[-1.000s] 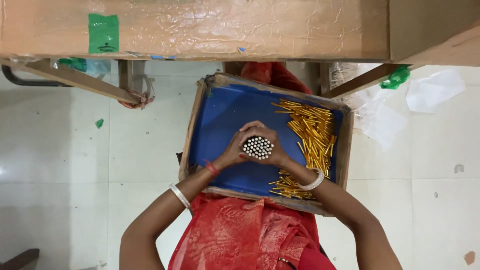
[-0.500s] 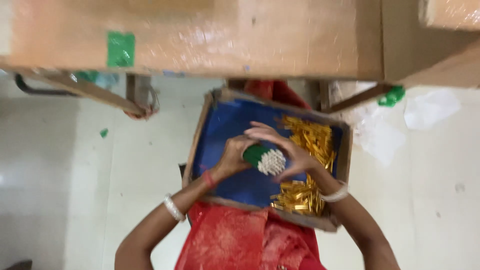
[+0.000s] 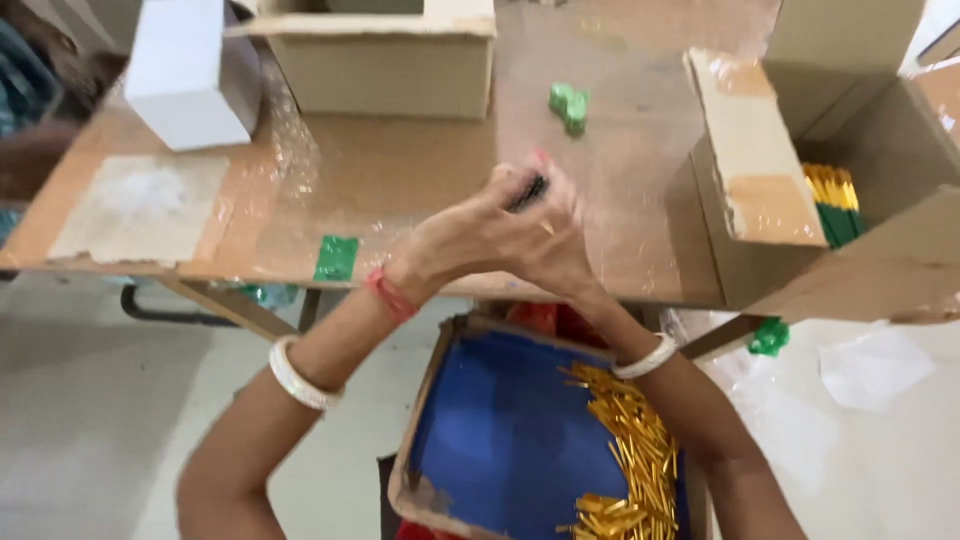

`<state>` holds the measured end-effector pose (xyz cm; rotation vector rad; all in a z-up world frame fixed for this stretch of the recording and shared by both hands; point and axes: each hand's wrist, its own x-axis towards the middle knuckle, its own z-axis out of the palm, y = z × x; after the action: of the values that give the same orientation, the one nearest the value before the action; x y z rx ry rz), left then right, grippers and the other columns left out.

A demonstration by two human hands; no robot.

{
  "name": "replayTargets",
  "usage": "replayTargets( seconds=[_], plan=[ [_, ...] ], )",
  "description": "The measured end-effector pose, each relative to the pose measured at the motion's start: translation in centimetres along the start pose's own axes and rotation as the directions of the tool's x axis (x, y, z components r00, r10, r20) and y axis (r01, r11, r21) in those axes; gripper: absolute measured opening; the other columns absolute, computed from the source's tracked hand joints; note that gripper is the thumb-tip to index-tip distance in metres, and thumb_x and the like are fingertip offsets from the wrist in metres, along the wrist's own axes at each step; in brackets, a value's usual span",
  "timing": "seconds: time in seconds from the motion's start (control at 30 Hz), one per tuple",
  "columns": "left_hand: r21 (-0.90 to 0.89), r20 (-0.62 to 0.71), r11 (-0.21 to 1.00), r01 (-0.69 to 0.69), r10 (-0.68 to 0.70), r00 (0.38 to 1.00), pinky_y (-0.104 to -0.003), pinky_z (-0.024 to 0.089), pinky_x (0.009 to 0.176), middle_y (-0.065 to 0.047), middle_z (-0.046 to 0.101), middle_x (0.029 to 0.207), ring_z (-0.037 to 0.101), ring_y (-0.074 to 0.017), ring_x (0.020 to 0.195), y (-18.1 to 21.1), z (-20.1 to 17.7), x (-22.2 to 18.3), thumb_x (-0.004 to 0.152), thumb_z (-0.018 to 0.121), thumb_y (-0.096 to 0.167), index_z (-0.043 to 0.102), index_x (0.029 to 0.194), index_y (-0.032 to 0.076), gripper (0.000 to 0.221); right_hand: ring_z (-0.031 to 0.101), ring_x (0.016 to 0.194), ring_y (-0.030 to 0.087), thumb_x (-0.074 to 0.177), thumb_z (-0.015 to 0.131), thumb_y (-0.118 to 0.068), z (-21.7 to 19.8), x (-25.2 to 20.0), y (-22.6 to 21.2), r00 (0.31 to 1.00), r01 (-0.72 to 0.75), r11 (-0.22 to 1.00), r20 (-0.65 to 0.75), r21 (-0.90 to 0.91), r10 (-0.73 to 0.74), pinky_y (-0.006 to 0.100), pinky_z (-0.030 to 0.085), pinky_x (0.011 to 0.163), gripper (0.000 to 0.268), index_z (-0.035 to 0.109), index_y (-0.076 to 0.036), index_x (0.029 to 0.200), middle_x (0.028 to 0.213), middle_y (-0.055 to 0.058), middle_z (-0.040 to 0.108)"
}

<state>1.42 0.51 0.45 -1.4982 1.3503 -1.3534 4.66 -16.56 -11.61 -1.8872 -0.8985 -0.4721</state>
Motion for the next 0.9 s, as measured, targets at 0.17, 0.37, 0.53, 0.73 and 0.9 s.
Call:
replayTargets(
  seconds=[0.17, 0.37, 0.53, 0.73, 0.9],
  plan=[
    [-0.757, 0.265, 0.158, 0.634, -0.813, 0.519, -0.047, 0.041, 0.119, -0.012, 0.057, 0.143, 0.053, -0.0277, 0.137, 1.7, 0.7, -1.0, 0.078, 0.076, 0.011, 0.054, 0.139, 0.008, 0.066, 0.068, 0.095, 0.015, 0.081, 0.091, -0.019, 3.6, 0.1, 7.1, 0.979, -0.098, 0.972, -0.156, 0.213, 0.133, 0.033, 0.059, 0.084, 0.047, 0.066, -0.003, 0.117, 0.108, 0.009, 0.07],
    [-0.673, 0.735, -0.695, 0.254, -0.668, 0.119, -0.036, 0.061, 0.097, -0.007, 0.078, 0.1, 0.075, -0.0169, 0.1, 12.8, 10.9, -3.0, 0.081, 0.087, 0.014, 0.073, 0.089, 0.003, 0.019, 0.066, 0.109, 0.018, 0.075, 0.088, -0.018, 3.7, 1.5, 4.9, 0.972, -0.234, 0.97, 0.006, 0.067, 0.234, 0.036, 0.056, 0.095, 0.058, 0.063, -0.001, 0.125, 0.12, 0.01, 0.068],
    [-0.497, 0.849, -0.828, 0.259, -0.526, -0.052, -0.032, 0.061, 0.076, -0.001, 0.075, 0.081, 0.072, -0.0119, 0.076, 12.8, 10.7, -2.5, 0.074, 0.087, 0.015, 0.07, 0.082, 0.007, 0.02, 0.059, 0.131, 0.022, 0.065, 0.093, -0.024, -4.3, 1.7, 5.7, 0.82, -0.454, 0.878, 0.314, -0.152, 0.478, 0.036, 0.052, 0.11, 0.088, 0.056, -0.008, 0.143, 0.147, 0.012, 0.058],
    [-0.686, 0.727, -0.61, 0.396, -0.553, 0.408, -0.031, 0.061, 0.081, -0.004, 0.079, 0.088, 0.075, -0.0158, 0.081, 15.1, 11.9, -3.8, 0.076, 0.085, 0.012, 0.076, 0.089, 0.005, 0.017, 0.048, 0.146, 0.027, 0.073, 0.091, -0.031, -4.5, 4.7, 1.4, 0.932, -0.134, 0.919, 0.362, 0.37, -0.01, 0.045, 0.033, 0.128, 0.093, 0.048, -0.006, 0.151, 0.155, 0.013, 0.053],
    [-0.457, 0.878, -0.744, 0.487, -0.291, 0.38, -0.031, 0.064, 0.098, -0.012, 0.067, 0.129, 0.069, -0.0226, 0.115, 21.7, 17.3, -7.5, 0.081, 0.083, 0.022, 0.061, 0.13, 0.005, 0.056, 0.074, 0.083, 0.013, 0.082, 0.088, -0.027, 0.8, 5.5, 3.3, 0.945, -0.165, 0.973, 0.309, 0.159, 0.11, 0.029, 0.063, 0.078, 0.026, 0.078, -0.01, 0.1, 0.096, 0.003, 0.079]
  ],
)
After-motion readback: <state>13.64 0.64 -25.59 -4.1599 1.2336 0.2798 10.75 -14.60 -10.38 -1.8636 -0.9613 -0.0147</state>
